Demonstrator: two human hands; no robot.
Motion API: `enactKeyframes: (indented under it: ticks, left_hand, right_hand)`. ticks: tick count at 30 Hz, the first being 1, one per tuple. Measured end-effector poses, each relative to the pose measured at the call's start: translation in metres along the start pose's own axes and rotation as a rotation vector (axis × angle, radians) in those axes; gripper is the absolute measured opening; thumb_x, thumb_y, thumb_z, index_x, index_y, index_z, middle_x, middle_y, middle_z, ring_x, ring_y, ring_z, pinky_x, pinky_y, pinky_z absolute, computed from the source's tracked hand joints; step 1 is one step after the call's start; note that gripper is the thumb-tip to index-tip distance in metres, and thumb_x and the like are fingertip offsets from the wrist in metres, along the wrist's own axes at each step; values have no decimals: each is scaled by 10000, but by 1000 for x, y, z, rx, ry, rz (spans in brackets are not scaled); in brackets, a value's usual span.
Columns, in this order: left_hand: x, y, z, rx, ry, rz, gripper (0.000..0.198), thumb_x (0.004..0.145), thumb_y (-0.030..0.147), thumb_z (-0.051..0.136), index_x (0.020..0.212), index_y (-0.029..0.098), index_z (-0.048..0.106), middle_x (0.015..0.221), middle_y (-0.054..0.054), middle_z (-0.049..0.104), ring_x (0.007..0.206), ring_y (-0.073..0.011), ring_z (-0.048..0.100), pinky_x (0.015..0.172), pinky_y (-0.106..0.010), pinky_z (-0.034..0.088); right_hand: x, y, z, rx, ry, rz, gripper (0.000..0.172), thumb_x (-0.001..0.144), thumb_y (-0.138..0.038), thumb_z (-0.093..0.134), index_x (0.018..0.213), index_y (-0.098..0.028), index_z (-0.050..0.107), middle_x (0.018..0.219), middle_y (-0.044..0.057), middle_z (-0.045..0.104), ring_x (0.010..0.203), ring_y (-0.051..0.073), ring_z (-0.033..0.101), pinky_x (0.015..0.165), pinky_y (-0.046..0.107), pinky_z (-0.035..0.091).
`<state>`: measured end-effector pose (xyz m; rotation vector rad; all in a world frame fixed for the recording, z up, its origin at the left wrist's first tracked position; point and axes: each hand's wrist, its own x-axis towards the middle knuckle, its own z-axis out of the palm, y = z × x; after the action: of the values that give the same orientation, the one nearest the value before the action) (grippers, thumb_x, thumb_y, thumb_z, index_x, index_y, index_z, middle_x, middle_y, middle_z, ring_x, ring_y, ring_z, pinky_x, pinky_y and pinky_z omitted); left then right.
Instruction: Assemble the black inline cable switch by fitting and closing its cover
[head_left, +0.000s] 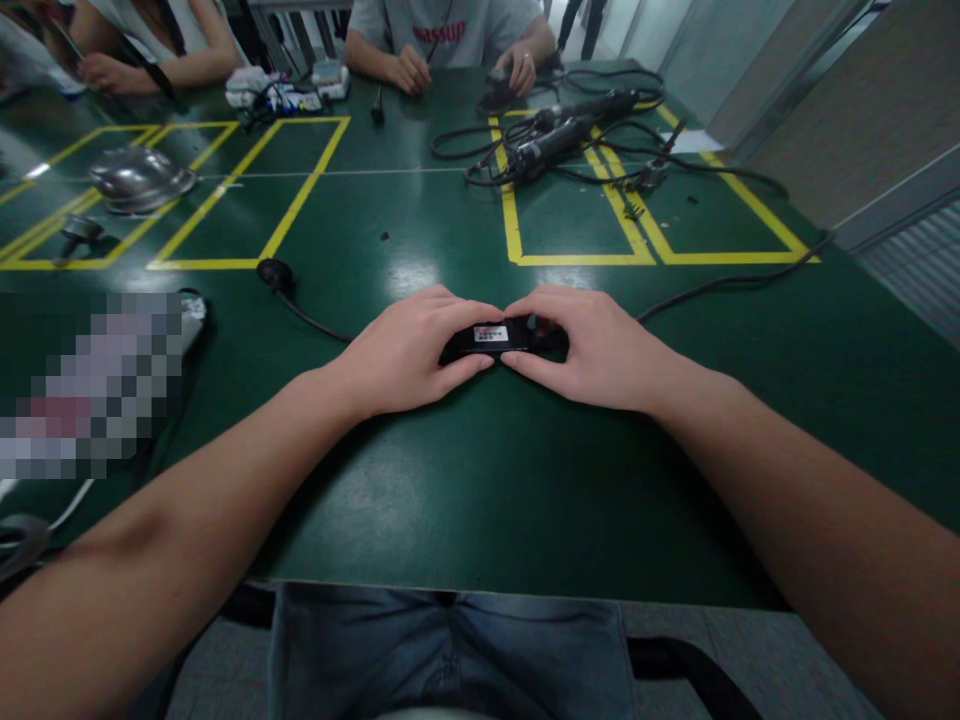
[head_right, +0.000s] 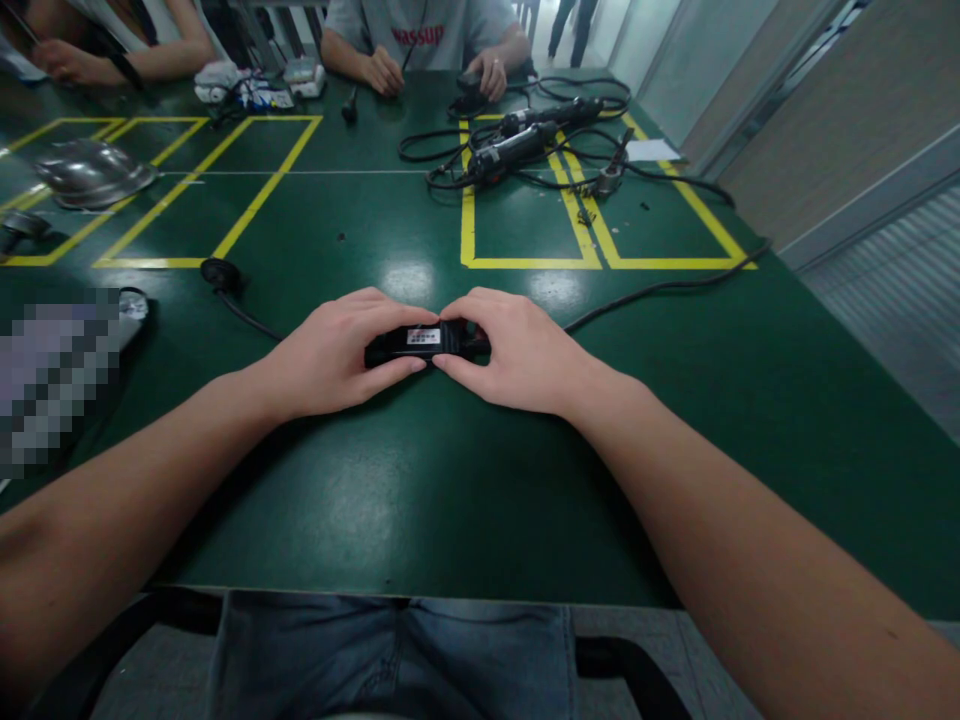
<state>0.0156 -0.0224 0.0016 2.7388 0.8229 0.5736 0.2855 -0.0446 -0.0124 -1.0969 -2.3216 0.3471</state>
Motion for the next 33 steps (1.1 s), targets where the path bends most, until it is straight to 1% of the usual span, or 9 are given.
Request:
enactKeyframes:
  ticks: [8,14,21,26,33]
  left_hand:
    - [0,4,0,-14,-28,-10,437,1103,365,629,1485,179,731,1329,-133,843,1213,-311,784,1120,-473,602]
    - [0,6,-1,-5,-47,-31,445,1101,357,627,1503,187,714,1362,-138,833,1238,-317,777,1132,-482,603]
    - [1,5,0,1,-35,-21,442,1107,369,618,1496,180,711,1339,-136,835,1233,-316,780,1124,-473,605]
    - [1,4,2,1,-33,-17,442,1109,379,616,1488,174,715,1333,-141,832,1229,-319,781,1125,-479,610]
    - [0,3,3,-7,3,-2,431,1101,373,617,1469,179,730,1386,-159,801,1286,-337,752,1147,-510,609]
  right_hand:
    - [0,0,2,-14,13,13,310,967,-435,773,1194,-229,818,1128,116,844,958,324,756,899,465,579]
    - [0,-1,3,-6,14,19,302,965,-420,767,1191,-224,813,1131,125,839,955,332,749,909,482,578]
    - [0,-1,3,-4,22,10,294,967,-417,759,1178,-217,806,1124,129,835,947,328,745,892,472,573]
    - [1,-2,1,3,-5,29,289,976,-425,755,1180,-226,805,1133,122,836,943,319,746,887,461,568]
    - [1,-5,0,-2,-8,47,274,981,-417,744,1172,-231,807,1122,122,840,941,332,747,883,478,573]
